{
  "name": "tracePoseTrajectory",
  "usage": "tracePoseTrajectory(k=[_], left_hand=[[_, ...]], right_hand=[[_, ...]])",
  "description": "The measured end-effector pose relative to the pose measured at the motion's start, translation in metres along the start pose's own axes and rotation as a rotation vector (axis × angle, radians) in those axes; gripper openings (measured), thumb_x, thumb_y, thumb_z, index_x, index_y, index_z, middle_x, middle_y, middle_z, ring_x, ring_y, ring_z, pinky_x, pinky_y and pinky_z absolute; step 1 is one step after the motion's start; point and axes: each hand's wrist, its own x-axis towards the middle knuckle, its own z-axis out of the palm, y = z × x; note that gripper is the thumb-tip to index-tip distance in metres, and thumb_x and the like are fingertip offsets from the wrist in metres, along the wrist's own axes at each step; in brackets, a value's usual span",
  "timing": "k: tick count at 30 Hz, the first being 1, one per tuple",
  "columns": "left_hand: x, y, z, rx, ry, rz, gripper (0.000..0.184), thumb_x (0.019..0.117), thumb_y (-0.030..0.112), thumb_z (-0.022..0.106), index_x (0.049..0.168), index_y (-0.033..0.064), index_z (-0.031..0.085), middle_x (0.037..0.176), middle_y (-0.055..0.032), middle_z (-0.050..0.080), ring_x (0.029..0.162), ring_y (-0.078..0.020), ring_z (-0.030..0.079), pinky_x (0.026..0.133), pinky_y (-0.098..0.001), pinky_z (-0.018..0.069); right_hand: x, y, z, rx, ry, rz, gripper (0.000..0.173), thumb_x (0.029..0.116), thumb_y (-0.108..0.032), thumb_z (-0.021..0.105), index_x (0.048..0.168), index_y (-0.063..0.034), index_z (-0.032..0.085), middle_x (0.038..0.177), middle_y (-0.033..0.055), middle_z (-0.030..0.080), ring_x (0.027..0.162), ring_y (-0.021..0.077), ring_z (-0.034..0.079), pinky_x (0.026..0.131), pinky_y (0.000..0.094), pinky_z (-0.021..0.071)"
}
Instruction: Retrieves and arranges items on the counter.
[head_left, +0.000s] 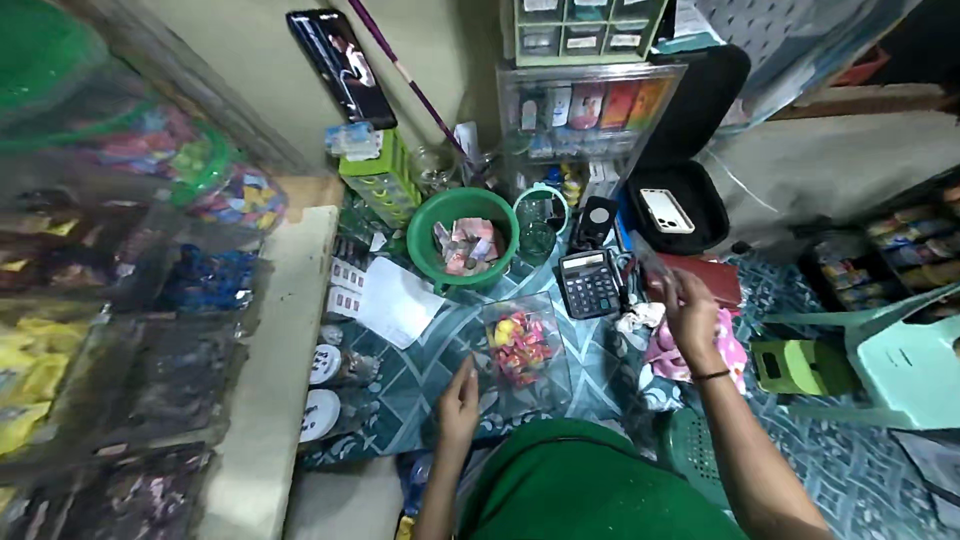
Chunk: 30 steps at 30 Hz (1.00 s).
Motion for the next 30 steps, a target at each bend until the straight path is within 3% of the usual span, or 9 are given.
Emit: tracePoseTrajectory(k=[3, 5, 7, 10, 14, 18, 21, 25, 30], left_hand=[[-0.002, 0.035, -0.004, -0.250, 0.015, -0.035, 0.039, 0.1058, 0.015, 0.046, 0.131, -0.0113, 0.059, 0.129, -0.0241, 0.065, 0.117, -0.0243, 0.066, 0.102, -0.0363, 0.0519], [0.000, 0.068, -0.001, -0.648, -0.233, -0.130, 0.058, 0.1080, 0.033, 0.038, 0.143, -0.0123, 0.043, 0.138, -0.0199, 0.060, 0.123, -0.0247, 0.063, 0.105, -0.0388, 0.0524], [0.005, 0.088, 0.011, -0.933, -0.419, -0.181, 0.089, 0.1009, 0.058, 0.047, 0.155, -0.0057, 0.018, 0.147, -0.0174, 0.052, 0.125, -0.0279, 0.061, 0.102, -0.0445, 0.0541], [0.012, 0.097, 0.022, -0.946, -0.271, -0.196, 0.054, 0.1078, 0.021, 0.036, 0.153, -0.0044, 0.022, 0.137, -0.0181, 0.060, 0.110, -0.0236, 0.069, 0.090, -0.0383, 0.0584], [0.028, 0.077, 0.004, -0.844, -0.248, -0.289, 0.045, 0.1085, 0.015, 0.026, 0.150, -0.0003, 0.023, 0.121, -0.0177, 0.070, 0.095, -0.0286, 0.074, 0.082, -0.0429, 0.0627], [0.041, 0.066, 0.004, -0.682, -0.260, -0.217, 0.049, 0.1096, 0.017, 0.027, 0.154, -0.0002, 0.016, 0.119, -0.0178, 0.069, 0.088, -0.0265, 0.075, 0.078, -0.0409, 0.0634], [0.050, 0.063, 0.020, -0.396, -0.018, -0.132, 0.047, 0.1083, 0.015, 0.042, 0.149, -0.0081, 0.036, 0.128, -0.0198, 0.063, 0.101, -0.0170, 0.069, 0.089, -0.0326, 0.0575], [0.069, 0.046, 0.033, -0.114, 0.118, -0.066, 0.050, 0.1039, 0.017, 0.054, 0.145, -0.0104, 0.046, 0.150, -0.0310, 0.043, 0.140, -0.0356, 0.046, 0.116, -0.0427, 0.0371], [0.083, 0.024, 0.048, -0.073, -0.029, -0.171, 0.053, 0.1084, 0.020, 0.046, 0.152, -0.0074, 0.035, 0.151, -0.0293, 0.043, 0.139, -0.0355, 0.047, 0.116, -0.0446, 0.0360]], right_hand=[[-0.021, -0.042, -0.021, 0.058, 0.116, -0.216, 0.027, 0.1007, -0.010, 0.059, 0.118, 0.0081, 0.069, 0.110, 0.0249, 0.072, 0.095, 0.0359, 0.073, 0.085, 0.0498, 0.0597], [-0.049, -0.076, -0.017, 0.119, 0.089, -0.428, 0.025, 0.1000, -0.010, 0.060, 0.115, 0.0065, 0.071, 0.109, 0.0211, 0.074, 0.096, 0.0295, 0.075, 0.086, 0.0427, 0.0616], [-0.081, -0.107, -0.001, 0.217, -0.013, -0.655, 0.024, 0.1020, -0.014, 0.059, 0.115, 0.0009, 0.072, 0.113, 0.0163, 0.075, 0.104, 0.0245, 0.074, 0.091, 0.0357, 0.0603], [-0.099, -0.123, 0.023, 0.360, -0.293, -0.859, 0.040, 0.1024, -0.037, 0.060, 0.123, -0.0059, 0.071, 0.129, 0.0113, 0.070, 0.126, 0.0250, 0.064, 0.108, 0.0388, 0.0498], [-0.070, -0.099, 0.028, 0.383, -0.360, -0.498, 0.047, 0.1014, -0.038, 0.060, 0.135, -0.0047, 0.065, 0.142, 0.0201, 0.060, 0.132, 0.0364, 0.056, 0.110, 0.0530, 0.0452], [-0.052, -0.088, 0.044, 0.521, -0.707, -0.055, 0.051, 0.1062, -0.027, 0.053, 0.148, 0.0022, 0.048, 0.123, 0.0164, 0.069, 0.101, 0.0188, 0.071, 0.090, 0.0339, 0.0589], [-0.057, -0.096, 0.063, 0.451, -0.647, -0.080, 0.043, 0.1069, -0.019, 0.049, 0.141, 0.0057, 0.056, 0.115, 0.0206, 0.070, 0.091, 0.0217, 0.071, 0.086, 0.0344, 0.0580], [-0.050, -0.100, 0.077, 0.367, -0.527, -0.119, 0.046, 0.1039, -0.022, 0.055, 0.139, 0.0067, 0.057, 0.114, 0.0232, 0.069, 0.090, 0.0258, 0.069, 0.085, 0.0359, 0.0569], [-0.053, -0.102, 0.085, 0.207, -0.503, -0.099, 0.045, 0.1032, -0.019, 0.055, 0.139, 0.0082, 0.057, 0.119, 0.0283, 0.063, 0.089, 0.0287, 0.068, 0.083, 0.0352, 0.0568]])
